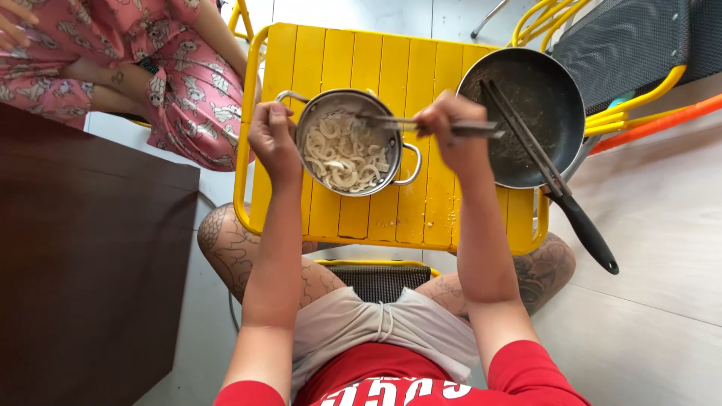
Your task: Stirring and lifting noodles in a small pot using chopsticks
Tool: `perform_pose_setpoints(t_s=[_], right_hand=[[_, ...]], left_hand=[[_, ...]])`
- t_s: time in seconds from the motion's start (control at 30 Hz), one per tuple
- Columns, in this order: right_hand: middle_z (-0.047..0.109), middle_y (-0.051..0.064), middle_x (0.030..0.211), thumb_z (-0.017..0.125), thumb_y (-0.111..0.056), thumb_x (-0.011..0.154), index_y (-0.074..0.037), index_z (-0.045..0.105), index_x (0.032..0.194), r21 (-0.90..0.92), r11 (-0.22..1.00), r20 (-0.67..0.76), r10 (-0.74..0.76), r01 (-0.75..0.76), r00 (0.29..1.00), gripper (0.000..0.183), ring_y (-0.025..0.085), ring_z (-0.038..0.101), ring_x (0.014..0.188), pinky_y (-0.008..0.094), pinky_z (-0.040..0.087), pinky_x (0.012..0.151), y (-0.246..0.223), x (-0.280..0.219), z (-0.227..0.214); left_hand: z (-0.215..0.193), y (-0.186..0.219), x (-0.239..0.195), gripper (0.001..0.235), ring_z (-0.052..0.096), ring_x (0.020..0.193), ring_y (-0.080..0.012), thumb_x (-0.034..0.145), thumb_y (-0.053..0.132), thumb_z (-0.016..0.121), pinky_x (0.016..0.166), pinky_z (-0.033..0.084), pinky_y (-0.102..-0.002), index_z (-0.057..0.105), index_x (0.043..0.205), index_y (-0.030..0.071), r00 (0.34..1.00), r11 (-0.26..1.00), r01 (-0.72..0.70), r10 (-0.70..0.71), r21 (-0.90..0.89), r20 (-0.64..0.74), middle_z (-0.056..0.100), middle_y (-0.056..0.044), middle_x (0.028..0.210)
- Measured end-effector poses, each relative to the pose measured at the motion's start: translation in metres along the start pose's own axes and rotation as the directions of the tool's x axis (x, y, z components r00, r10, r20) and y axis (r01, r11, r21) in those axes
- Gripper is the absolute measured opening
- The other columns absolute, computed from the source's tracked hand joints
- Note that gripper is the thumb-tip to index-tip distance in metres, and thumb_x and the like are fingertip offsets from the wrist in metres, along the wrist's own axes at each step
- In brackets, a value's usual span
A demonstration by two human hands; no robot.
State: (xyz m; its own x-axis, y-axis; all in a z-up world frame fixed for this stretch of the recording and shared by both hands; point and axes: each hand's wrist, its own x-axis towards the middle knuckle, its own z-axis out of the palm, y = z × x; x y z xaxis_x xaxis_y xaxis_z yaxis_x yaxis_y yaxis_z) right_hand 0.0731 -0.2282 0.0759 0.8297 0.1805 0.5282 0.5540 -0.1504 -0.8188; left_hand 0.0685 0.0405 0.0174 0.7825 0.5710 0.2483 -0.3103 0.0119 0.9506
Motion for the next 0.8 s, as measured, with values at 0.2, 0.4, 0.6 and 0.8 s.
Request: perform_pose_setpoints(t_s=[0.2, 0.4, 0.6, 0.8], right_hand=[[0.063, 0.013, 0.07, 0.062, -0.038, 0.104, 0.001, 0.072, 0.08, 0.061, 0.998, -0.056, -0.013, 0.016, 0.998, 0.046, 0.019, 0.067, 0.056, 0.028, 0.056, 0.055, -0.009, -0.009, 0.003], [0.058, 0.002, 0.052, 0.058, -0.03, 0.107, -0.008, 0.064, 0.069, -0.006, 0.997, -0.026, 0.082, -0.082, 0.996, 0.045, 0.012, 0.056, 0.042, 0.024, 0.05, 0.047, -0.014, -0.02, 0.02], [0.059, 0.01, 0.063, 0.051, -0.042, 0.105, 0.0, 0.065, 0.083, -0.059, 0.979, -0.053, 0.195, -0.198, 0.979, 0.05, 0.014, 0.057, 0.053, 0.024, 0.046, 0.051, -0.028, -0.027, 0.008], [0.057, 0.008, 0.073, 0.049, -0.033, 0.108, -0.002, 0.062, 0.083, -0.14, 0.988, 0.028, 0.061, -0.056, 0.998, 0.042, 0.016, 0.052, 0.063, 0.029, 0.039, 0.061, -0.042, -0.019, 0.006]], left_hand=[[-0.021, -0.019, 0.011, 0.025, 0.031, 0.044, -0.0044, 0.099, 0.026, 0.057, 0.049, 0.025, -0.02, 0.061, 0.08, 0.01, 0.994, 0.994, 0.051, -0.06, -0.102, -0.092, 0.035, 0.001, 0.049], [-0.016, 0.007, 0.011, 0.023, 0.032, 0.048, -0.0048, 0.096, 0.022, 0.061, 0.053, 0.028, -0.02, 0.06, 0.076, 0.01, 0.993, 0.996, 0.084, -0.084, -0.003, -0.077, 0.039, 0.0, 0.051], [0.014, 0.044, 0.058, 0.028, 0.038, 0.058, -0.0066, 0.094, 0.024, 0.06, 0.058, 0.033, -0.026, 0.056, 0.069, 0.011, 0.941, 0.967, 0.08, -0.154, 0.243, 0.301, 0.043, 0.005, 0.061], [0.026, 0.008, 0.07, 0.03, 0.028, 0.053, -0.0051, 0.091, 0.02, 0.064, 0.052, 0.021, -0.027, 0.054, 0.064, 0.012, 0.866, 0.925, 0.311, -0.371, 0.218, 0.335, 0.032, 0.007, 0.053]])
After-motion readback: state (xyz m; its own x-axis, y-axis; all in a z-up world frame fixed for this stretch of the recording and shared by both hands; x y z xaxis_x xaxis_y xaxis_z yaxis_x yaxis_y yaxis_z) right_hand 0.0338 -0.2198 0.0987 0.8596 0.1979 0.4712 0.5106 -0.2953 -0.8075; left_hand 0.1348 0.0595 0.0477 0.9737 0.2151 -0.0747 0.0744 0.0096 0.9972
